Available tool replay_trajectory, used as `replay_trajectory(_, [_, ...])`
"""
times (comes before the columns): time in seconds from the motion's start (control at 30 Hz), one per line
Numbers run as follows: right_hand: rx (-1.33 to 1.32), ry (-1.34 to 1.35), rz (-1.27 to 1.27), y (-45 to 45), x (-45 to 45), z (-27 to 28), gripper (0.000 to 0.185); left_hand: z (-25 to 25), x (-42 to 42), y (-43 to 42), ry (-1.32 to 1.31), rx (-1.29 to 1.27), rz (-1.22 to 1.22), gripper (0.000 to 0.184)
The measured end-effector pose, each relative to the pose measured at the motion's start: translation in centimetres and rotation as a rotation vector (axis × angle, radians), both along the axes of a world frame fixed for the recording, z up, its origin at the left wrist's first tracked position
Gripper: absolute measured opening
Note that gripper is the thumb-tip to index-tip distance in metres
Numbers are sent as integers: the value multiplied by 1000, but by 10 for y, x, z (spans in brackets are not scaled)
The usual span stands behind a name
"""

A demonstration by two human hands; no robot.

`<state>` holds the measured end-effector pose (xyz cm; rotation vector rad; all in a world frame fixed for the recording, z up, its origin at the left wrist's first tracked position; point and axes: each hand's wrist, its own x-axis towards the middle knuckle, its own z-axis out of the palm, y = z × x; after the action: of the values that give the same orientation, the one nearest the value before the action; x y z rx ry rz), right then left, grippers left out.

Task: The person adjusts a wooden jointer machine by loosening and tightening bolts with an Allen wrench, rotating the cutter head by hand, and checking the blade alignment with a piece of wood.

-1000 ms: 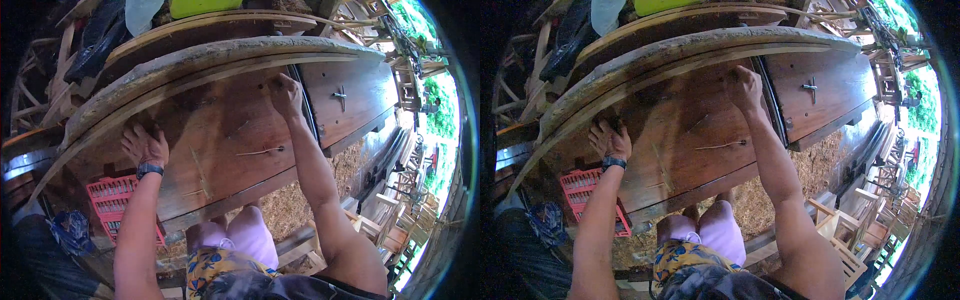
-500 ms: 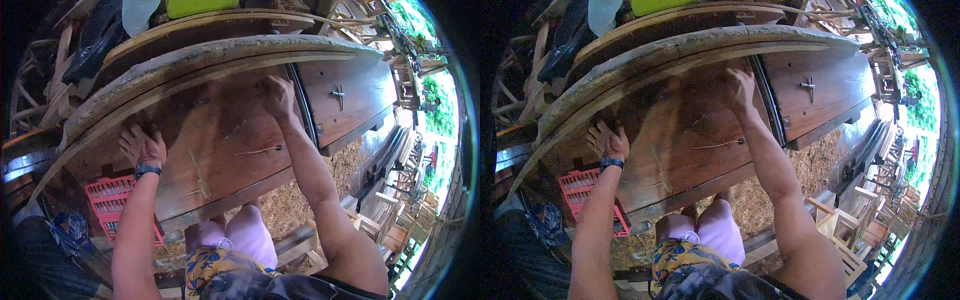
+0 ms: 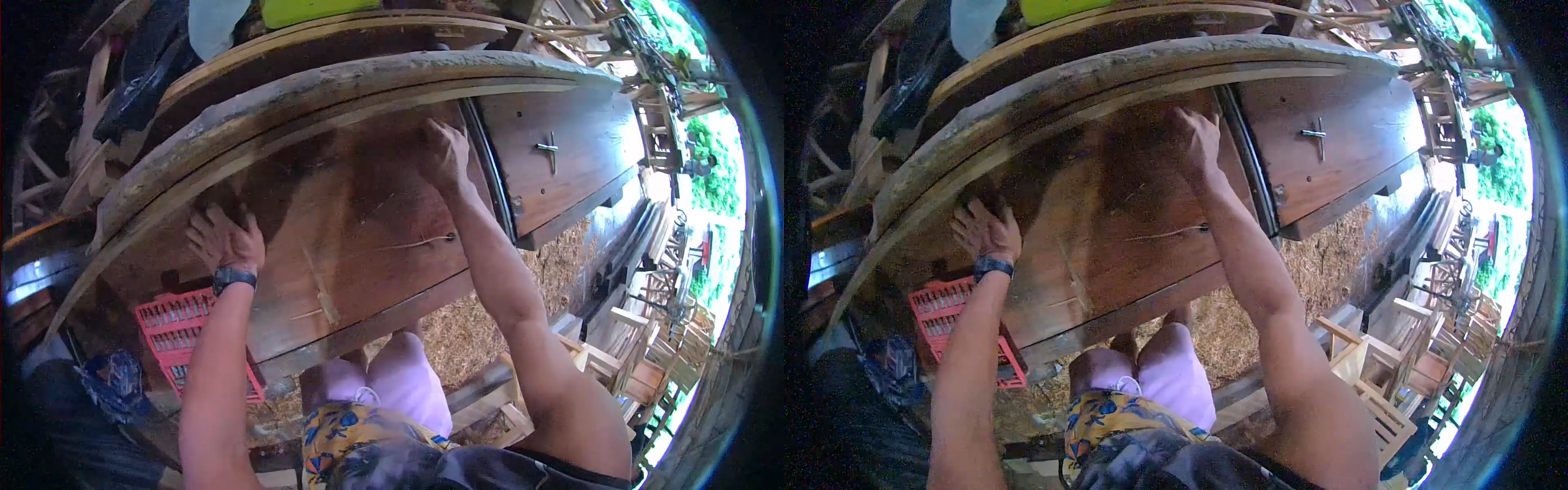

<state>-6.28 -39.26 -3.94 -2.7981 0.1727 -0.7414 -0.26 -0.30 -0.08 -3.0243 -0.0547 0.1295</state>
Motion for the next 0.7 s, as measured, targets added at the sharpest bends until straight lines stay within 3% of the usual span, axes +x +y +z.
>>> replay_trajectory(0.07, [24, -24, 26, -8, 5, 4, 18, -21, -2, 11, -118, -8, -26, 74])
replay_trajectory(0.2, [136, -34, -42, -15, 7, -29, 21, -16, -4, 9, -123, -63, -39, 72])
replay_trajectory(0.33, [33, 16, -62, 15, 3, 37, 26, -17, 1, 7, -140, -67, -19, 72])
replay_trajectory(0.47, [208, 41, -38, 3, 12, 13, 28, -27, -2, 14, -169, -23, -49, 72])
replay_trajectory(0.53, [252, 26, -24, 10, 8, 30, 26, -18, -1, 13, -95, -44, -27, 72])
replay_trajectory(0.63, [174, -4, -10, -12, 2, -4, 18, -18, -3, 9, -62, -56, 0, 74])
replay_trajectory(0.7, [269, -61, -10, -18, 6, -15, 20, -16, 1, 10, -60, -39, 6, 75])
